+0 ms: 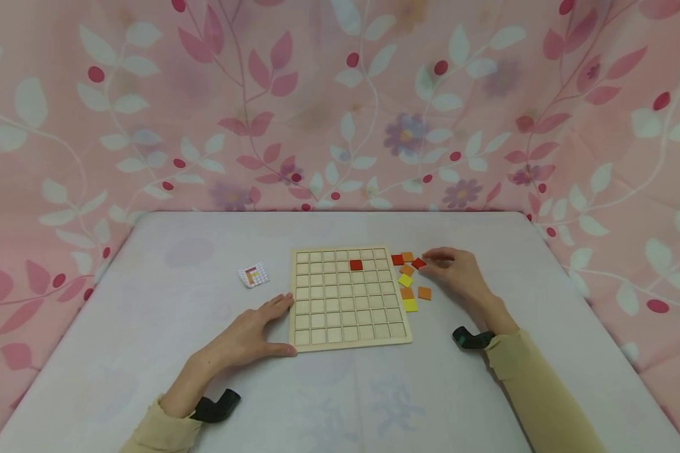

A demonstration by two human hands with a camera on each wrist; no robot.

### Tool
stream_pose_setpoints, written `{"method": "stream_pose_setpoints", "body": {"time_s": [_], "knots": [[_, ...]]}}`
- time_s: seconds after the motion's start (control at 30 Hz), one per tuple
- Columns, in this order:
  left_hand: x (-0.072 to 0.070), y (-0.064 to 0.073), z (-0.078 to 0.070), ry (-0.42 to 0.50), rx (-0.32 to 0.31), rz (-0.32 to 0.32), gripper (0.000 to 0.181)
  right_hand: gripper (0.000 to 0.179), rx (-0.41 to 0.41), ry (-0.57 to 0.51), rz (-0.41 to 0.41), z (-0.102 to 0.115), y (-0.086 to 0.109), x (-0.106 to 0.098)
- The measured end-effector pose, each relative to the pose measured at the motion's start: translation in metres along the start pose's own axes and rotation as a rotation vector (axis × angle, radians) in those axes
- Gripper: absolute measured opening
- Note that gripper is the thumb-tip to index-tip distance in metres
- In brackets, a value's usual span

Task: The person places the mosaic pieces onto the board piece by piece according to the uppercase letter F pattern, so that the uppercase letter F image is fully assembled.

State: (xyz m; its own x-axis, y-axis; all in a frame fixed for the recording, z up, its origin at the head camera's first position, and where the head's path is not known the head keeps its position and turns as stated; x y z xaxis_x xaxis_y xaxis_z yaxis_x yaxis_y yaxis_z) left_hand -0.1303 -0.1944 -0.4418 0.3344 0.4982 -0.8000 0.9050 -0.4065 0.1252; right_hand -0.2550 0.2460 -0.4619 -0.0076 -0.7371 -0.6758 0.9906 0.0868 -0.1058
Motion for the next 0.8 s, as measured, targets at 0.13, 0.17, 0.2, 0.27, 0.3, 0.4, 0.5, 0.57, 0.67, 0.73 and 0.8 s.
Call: {"method": "stream_pose_setpoints", "body": {"time_s": [0.13, 0.17, 0.2, 0.27, 0.3, 0.4, 0.5, 0.57, 0.67, 0.73, 0.8], "knots": [[-0.0001, 0.0001, -0.0011, 0.000, -0.002, 0.000, 0.101, 0.037, -0.062, 0.019, -0.022, -0.0026, -0.0010, 0.0051], [-0.0002, 0.0001, -0.0013, 0.001, -0.004, 0.001, 0.101, 0.036, -0.079, 0.015, -0.028, -0.0026, -0.0010, 0.0055], [-0.0003, 0.0002, -0.0013, -0.001, -0.003, 0.000, 0.101, 0.035, -0.092, 0.015, -0.034, -0.0029, -0.0011, 0.0060], [-0.0004, 0.0001, -0.0013, -0.003, -0.006, 0.000, 0.101, 0.033, -0.109, 0.019, -0.042, -0.0031, -0.0013, 0.0065], [-0.0004, 0.0001, -0.0011, -0.005, -0.003, -0.001, 0.102, 0.033, -0.116, 0.023, -0.045, -0.0032, -0.0014, 0.0067], [-0.0004, 0.0001, -0.0002, -0.004, -0.003, -0.004, 0.102, 0.030, -0.126, 0.029, -0.048, -0.0026, -0.0012, 0.0065], [0.0000, 0.0000, 0.0008, -0.004, 0.004, -0.006, 0.102, 0.028, -0.124, 0.021, -0.050, -0.0018, -0.0007, 0.0063], [0.0001, -0.0002, 0.0013, -0.003, 0.006, -0.007, 0.102, 0.027, -0.122, 0.019, -0.050, -0.0024, -0.0007, 0.0063], [0.0007, -0.0005, 0.0021, -0.003, 0.009, -0.007, 0.101, 0.027, -0.126, 0.023, -0.054, -0.0040, -0.0010, 0.0062], [0.0006, -0.0005, 0.0020, -0.003, 0.010, -0.007, 0.102, 0.027, -0.131, 0.028, -0.058, -0.0050, -0.0013, 0.0061], [0.0007, -0.0006, 0.0020, -0.003, 0.011, -0.008, 0.102, 0.026, -0.136, 0.030, -0.060, -0.0053, -0.0012, 0.0059]]}}
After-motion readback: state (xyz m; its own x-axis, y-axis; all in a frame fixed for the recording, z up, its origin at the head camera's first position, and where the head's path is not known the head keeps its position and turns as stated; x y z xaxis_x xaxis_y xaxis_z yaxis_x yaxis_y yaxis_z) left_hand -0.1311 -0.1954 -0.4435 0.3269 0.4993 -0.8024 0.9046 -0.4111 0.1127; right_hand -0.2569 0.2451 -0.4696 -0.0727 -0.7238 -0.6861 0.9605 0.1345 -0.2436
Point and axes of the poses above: each hand's wrist, its own y-axis away from the middle knuckle, its own x-axis out of the palm, z = x × y, the point moved 1 cm from there along -y, towards the middle knuckle, and after that the axes turned 1 degree about -z, right-handed, at the moved point
